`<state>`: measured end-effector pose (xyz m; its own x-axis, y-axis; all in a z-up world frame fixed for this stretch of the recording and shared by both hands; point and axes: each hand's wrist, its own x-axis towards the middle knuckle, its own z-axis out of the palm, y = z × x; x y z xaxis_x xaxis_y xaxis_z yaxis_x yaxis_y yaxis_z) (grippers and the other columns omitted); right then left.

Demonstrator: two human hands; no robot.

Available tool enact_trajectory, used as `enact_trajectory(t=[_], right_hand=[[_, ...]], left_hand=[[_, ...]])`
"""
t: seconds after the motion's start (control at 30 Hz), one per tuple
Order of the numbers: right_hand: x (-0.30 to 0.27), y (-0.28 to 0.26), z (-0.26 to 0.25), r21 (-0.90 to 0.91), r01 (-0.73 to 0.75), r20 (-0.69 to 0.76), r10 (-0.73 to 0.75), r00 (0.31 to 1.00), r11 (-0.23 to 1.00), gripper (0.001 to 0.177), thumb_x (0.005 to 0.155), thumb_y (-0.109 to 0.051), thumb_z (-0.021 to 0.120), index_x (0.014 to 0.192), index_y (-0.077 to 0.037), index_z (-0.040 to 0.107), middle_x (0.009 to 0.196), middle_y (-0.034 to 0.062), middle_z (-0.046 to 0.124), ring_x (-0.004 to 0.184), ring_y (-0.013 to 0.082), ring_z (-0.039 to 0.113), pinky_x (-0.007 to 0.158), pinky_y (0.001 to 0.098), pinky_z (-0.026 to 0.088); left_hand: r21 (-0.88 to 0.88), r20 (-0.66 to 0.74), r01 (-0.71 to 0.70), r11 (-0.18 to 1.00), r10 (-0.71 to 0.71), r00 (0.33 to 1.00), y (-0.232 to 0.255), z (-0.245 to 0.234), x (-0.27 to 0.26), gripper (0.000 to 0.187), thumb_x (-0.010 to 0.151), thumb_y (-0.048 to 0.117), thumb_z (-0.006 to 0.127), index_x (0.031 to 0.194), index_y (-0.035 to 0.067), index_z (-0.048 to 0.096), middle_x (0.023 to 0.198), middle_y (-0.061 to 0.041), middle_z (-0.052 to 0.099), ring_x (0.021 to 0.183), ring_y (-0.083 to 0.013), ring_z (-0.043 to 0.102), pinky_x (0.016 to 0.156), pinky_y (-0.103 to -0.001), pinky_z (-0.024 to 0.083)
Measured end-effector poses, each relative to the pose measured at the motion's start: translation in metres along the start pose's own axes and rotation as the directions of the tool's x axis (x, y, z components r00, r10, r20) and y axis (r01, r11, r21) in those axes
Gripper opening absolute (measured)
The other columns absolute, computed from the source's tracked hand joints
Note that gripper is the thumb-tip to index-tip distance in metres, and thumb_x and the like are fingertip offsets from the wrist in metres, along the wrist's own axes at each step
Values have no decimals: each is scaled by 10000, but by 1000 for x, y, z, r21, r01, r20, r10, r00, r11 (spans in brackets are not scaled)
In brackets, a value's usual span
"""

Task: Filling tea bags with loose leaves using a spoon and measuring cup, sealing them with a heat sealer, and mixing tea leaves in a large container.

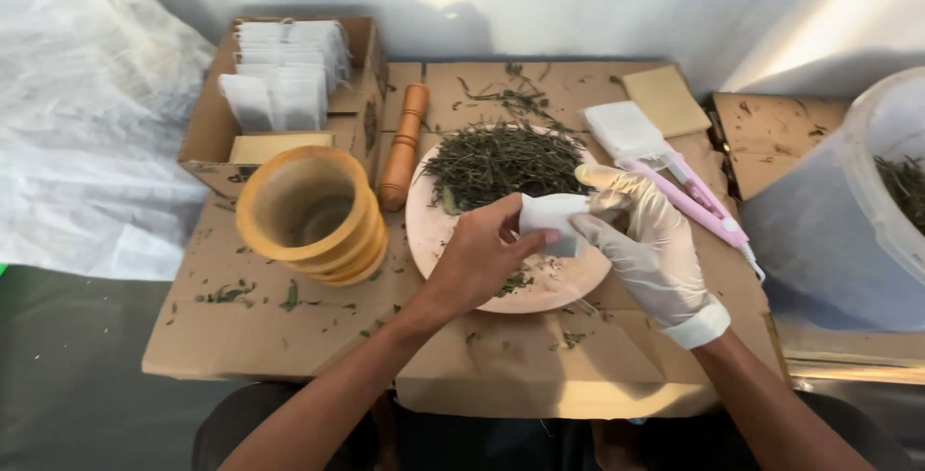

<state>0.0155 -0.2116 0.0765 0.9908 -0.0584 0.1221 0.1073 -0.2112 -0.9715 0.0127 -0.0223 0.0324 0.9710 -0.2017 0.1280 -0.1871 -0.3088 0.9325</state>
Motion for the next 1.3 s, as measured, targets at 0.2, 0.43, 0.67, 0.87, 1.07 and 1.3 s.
enact_trajectory(t=[0.2, 0.43, 0.67, 0.87, 1.07, 1.3], right_hand=[[17, -26, 14, -193, 112, 160, -82, 984, 975, 733, 834, -135, 978, 1512, -165, 700, 1058, 112, 800, 888, 164, 698, 790, 362, 617], [103, -73, 84, -239, 425, 298, -351, 888, 873, 273, 994, -113, 887, 1244, -62, 790, 987, 116, 806, 909, 166, 719, 871, 312, 558], [188, -81, 234, -173, 573, 460, -449, 766, 801, 76, 958, -145, 835, 1029, -163, 815, 914, 12, 810, 858, 164, 756, 738, 310, 583], [234, -41, 351, -221, 641, 565, -440, 698, 735, 377, 928, -141, 815, 735, -146, 492, 832, -41, 724, 755, 147, 594, 676, 363, 487], [245, -17, 400, -282, 559, 648, -275, 710, 780, 99, 871, -92, 683, 830, -166, 632, 835, -59, 721, 852, 159, 582, 738, 343, 476], [255, -24, 385, -325, 402, 558, -170, 813, 856, 149, 1020, -20, 736, 900, -107, 758, 750, 4, 739, 637, 94, 633, 581, 188, 574]], left_hand=[[53, -87, 24, 998, -19, 996, 38, -46, 0, 326, 918, 395, 841, 1079, 112, 833, 821, -68, 750, 685, -179, 677, 605, -345, 522], [395, -135, -88, 915, 152, 979, 59, -176, 50, 245, 932, 283, 784, 1088, 107, 852, 897, -100, 810, 737, -316, 775, 717, -439, 626], [546, -192, -101, 832, 241, 951, -9, -312, 87, 246, 950, 273, 926, 1045, 115, 764, 943, -56, 782, 874, -233, 729, 803, -408, 560], [763, -357, 278, 584, 21, 934, -85, -355, 54, 104, 1042, 118, 758, 1069, 21, 784, 1018, -205, 793, 950, -423, 749, 759, -583, 607], [949, -117, 117, 293, -19, 993, -173, -377, 63, 252, 762, -228, 641, 724, 19, 606, 784, -148, 650, 772, -365, 656, 528, -502, 535], [976, -81, 109, 187, -148, 986, -182, -367, 95, 328, 789, -290, 629, 730, 24, 705, 774, -142, 735, 722, -324, 729, 547, -445, 616]])
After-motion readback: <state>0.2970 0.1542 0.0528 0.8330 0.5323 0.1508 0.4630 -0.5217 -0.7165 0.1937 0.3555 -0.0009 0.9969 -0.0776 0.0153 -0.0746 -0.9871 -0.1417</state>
